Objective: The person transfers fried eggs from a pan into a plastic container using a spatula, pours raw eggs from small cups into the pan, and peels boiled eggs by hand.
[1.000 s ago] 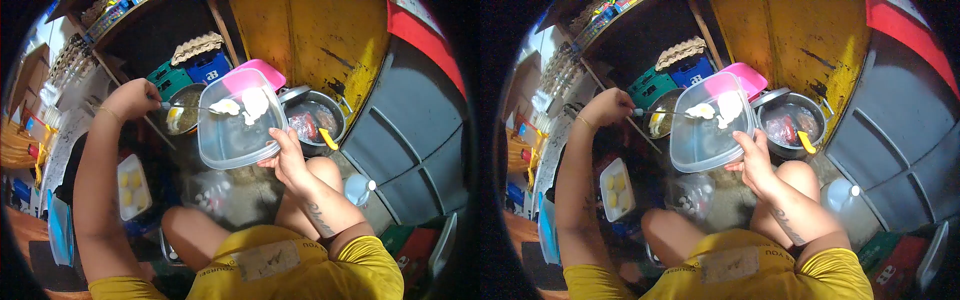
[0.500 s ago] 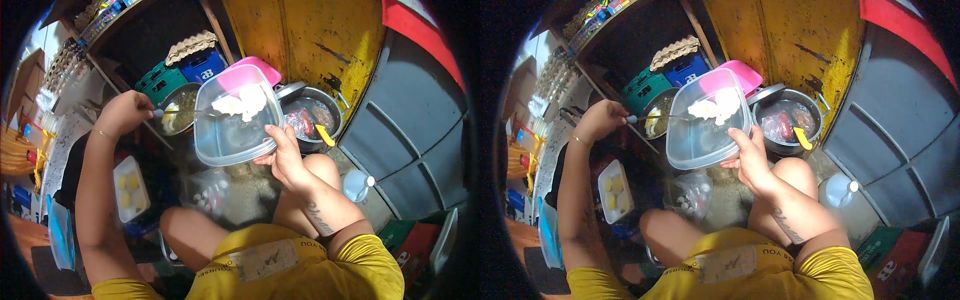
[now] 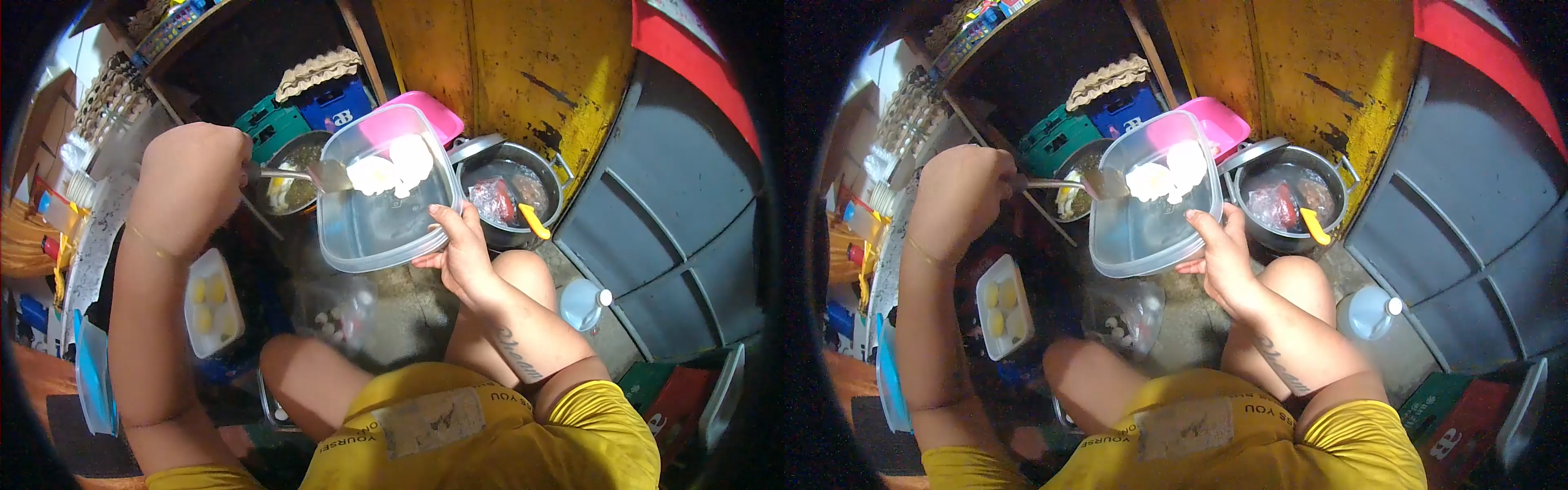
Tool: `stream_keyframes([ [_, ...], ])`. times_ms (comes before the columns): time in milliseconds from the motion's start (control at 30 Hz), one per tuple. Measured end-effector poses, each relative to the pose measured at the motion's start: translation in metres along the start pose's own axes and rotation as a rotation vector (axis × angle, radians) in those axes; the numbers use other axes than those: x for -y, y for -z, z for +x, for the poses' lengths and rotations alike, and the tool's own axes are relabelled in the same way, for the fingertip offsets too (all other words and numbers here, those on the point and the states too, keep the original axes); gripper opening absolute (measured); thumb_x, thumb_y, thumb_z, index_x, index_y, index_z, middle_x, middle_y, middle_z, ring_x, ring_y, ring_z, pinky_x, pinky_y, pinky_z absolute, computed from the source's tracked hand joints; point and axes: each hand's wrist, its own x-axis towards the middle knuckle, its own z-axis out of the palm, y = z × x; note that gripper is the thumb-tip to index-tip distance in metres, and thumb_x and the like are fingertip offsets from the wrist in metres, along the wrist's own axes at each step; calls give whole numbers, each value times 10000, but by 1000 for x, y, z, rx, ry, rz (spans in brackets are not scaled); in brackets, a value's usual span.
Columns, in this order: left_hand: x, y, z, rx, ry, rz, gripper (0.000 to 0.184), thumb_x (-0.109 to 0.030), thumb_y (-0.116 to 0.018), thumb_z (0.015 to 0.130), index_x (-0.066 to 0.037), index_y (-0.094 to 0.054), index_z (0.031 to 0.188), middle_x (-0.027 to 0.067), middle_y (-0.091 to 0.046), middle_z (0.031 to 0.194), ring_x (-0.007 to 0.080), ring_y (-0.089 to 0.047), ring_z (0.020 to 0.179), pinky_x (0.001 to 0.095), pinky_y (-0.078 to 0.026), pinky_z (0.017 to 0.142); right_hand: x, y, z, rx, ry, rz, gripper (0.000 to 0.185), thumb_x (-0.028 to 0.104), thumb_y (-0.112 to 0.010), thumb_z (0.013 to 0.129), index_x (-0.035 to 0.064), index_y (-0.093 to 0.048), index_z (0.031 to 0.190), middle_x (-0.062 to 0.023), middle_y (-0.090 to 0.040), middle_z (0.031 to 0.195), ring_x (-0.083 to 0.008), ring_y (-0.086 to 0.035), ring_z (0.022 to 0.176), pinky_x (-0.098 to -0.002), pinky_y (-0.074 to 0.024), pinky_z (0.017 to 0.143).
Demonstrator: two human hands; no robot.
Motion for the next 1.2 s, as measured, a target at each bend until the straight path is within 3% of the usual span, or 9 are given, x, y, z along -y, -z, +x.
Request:
stream_keyframes([
  [67,-10,8,-13,-155,10,124,161,-142,-683,775,-92,-736,918,144,-710,885,346,-676,894,468,-537,795,1,1,0,7,3,12,657,290,-655,898,48,-257,1362,-216,-574,1115,-277,-682,715,-361,-582,489],
  [200,0,-1,-26,-160,135,31,207,-163,-691,797,-77,-724,983,170,-705,905,374,-668,901,475,-531,803,5,3,-2,-9,-9,16,644,290,-654,895,50,-278,1360,-204,-571,1125,-280,-684,747,-366,-586,496],
  [300,30,-42,-34,-213,255,-210,170,-176,-660,851,-103,-724,991,152,-715,919,349,-683,897,463,-530,789,9,3,-6,-19,-9,17,577,304,-639,903,62,-322,1320,-184,-582,1095,-276,-686,744,-368,-590,502],
  [367,50,-78,-38,-177,366,-573,198,-213,-654,876,-117,-718,1036,151,-717,954,350,-677,945,450,-519,832,12,2,-7,-29,4,33,519,301,-624,913,76,-339,1284,-178,-595,1073,-270,-688,732,-369,-593,503],
  [467,81,-144,-41,-122,441,-600,229,-242,-661,875,-131,-716,1067,146,-716,995,340,-676,978,435,-520,851,17,0,-11,-54,17,45,464,303,-608,922,95,-358,1253,-165,-593,1032,-275,-691,715,-373,-599,497],
  [567,84,-167,-48,-6,568,-445,239,-259,-658,878,-135,-711,1074,128,-714,1043,337,-675,985,442,-526,844,19,-3,-11,-98,56,51,459,300,-611,919,98,-365,1249,-155,-559,1013,-271,-683,688,-361,-600,486],
  [800,73,-202,-37,-42,502,2,170,-178,-576,875,-134,-684,998,141,-697,918,327,-689,915,475,-549,742,25,10,6,-165,247,44,501,319,-636,905,91,-373,1264,-146,-498,1007,-248,-650,680,-339,-616,475],
  [1200,56,-251,10,-170,361,87,196,-164,-541,890,-94,-694,990,117,-699,1017,306,-648,1004,466,-496,812,46,24,9,-318,383,54,539,338,-661,887,79,-373,1262,-134,-504,1039,-273,-655,802,-389,-624,514],
])
